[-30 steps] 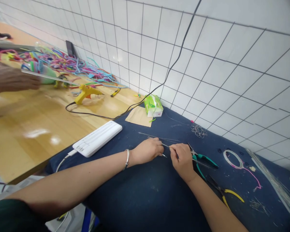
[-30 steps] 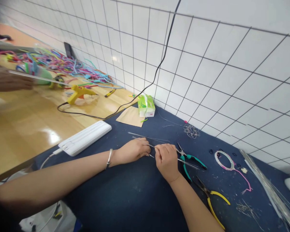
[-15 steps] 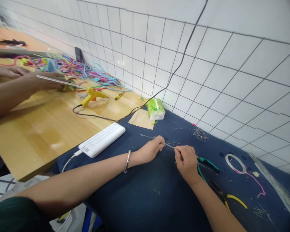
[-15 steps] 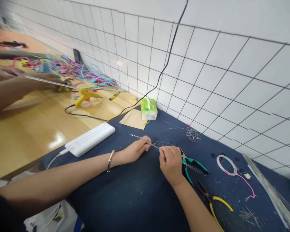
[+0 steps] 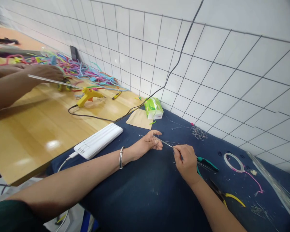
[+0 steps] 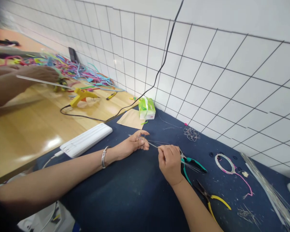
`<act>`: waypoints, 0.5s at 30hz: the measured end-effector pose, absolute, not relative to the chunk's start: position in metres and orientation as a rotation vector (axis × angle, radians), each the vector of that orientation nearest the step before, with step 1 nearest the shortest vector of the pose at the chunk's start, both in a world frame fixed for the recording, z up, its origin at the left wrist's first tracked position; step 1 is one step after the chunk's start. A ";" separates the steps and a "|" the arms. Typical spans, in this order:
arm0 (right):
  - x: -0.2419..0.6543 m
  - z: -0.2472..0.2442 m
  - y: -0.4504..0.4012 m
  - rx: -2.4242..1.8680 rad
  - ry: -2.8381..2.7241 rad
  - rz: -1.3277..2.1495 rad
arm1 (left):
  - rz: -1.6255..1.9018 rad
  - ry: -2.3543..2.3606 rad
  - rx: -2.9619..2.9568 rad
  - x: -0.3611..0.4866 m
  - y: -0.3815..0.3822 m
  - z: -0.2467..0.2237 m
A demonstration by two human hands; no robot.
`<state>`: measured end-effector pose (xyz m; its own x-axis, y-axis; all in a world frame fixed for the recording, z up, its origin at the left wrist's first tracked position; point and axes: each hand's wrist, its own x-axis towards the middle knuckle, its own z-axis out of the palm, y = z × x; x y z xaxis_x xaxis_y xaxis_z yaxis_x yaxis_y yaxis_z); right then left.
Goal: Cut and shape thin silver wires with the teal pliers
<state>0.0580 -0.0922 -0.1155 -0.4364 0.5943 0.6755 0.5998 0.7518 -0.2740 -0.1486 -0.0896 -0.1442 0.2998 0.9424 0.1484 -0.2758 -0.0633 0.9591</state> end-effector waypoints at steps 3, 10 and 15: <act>0.059 -0.117 -0.091 -0.878 -2.175 -0.005 | 1.070 0.763 1.314 -0.146 -0.094 -0.141; 0.060 -0.123 -0.093 -0.856 -2.244 -0.056 | 1.056 1.101 1.703 -0.160 -0.088 -0.126; 0.061 -0.128 -0.092 -0.820 -2.358 -0.153 | 0.871 1.657 2.297 -0.194 -0.041 -0.119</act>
<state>0.0611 -0.0922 -0.1280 -0.6081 0.5200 0.5998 0.5933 0.7997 -0.0919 -0.1939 -0.0415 -0.1186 0.2082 0.9123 0.3526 0.8078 -0.3637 0.4639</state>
